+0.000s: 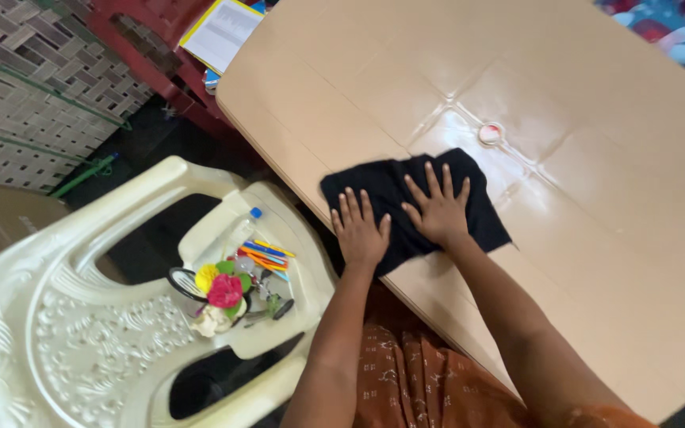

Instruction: The person removes a patterned tablecloth from a table and then wipes the table surface with a black cloth. The person uses both hands to smooth and wipe the table in a systematic manner.

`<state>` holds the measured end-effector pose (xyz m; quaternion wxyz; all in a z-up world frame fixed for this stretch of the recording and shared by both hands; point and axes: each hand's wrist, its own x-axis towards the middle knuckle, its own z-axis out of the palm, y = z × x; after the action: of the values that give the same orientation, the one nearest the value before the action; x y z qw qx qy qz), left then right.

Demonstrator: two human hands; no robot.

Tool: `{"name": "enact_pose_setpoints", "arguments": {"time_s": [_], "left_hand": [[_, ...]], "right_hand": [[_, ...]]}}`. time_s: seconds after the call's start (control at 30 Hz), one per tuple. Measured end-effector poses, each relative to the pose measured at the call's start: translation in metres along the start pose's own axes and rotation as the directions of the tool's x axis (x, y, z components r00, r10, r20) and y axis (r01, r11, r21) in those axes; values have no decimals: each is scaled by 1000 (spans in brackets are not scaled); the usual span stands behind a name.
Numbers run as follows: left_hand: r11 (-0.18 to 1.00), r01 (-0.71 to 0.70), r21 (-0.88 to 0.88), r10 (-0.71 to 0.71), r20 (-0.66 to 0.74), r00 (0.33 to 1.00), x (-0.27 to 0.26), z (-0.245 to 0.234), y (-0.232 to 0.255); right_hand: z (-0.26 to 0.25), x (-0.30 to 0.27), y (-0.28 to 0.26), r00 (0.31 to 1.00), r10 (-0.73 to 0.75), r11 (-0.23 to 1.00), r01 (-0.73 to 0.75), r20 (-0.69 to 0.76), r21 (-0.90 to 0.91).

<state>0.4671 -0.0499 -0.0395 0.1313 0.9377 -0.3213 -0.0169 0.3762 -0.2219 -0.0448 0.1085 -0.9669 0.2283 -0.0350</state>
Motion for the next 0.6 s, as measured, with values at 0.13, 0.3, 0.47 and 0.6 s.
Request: {"name": "enact_pose_setpoints", "arguments": {"time_s": [0.13,0.3,0.47,0.6], "left_hand": [[997,-79,-13,80,54,995,-56,9,54],[978,-203,-55,208,103,973,-115,10,98],[948,-299,-106,312,139,940,-132,9,114],[904,-400,-149,418,119,901,-114,7,97]], "right_hand": [[-1,-70,24,999,24,999,-25,-28,-30],[-11,-152,52,991,99,994,-104,-86,-45],[-15,-204,61,971,215,974,-221,-103,-50],[-7,-196,52,943,306,946,-317,-133,-67]]}}
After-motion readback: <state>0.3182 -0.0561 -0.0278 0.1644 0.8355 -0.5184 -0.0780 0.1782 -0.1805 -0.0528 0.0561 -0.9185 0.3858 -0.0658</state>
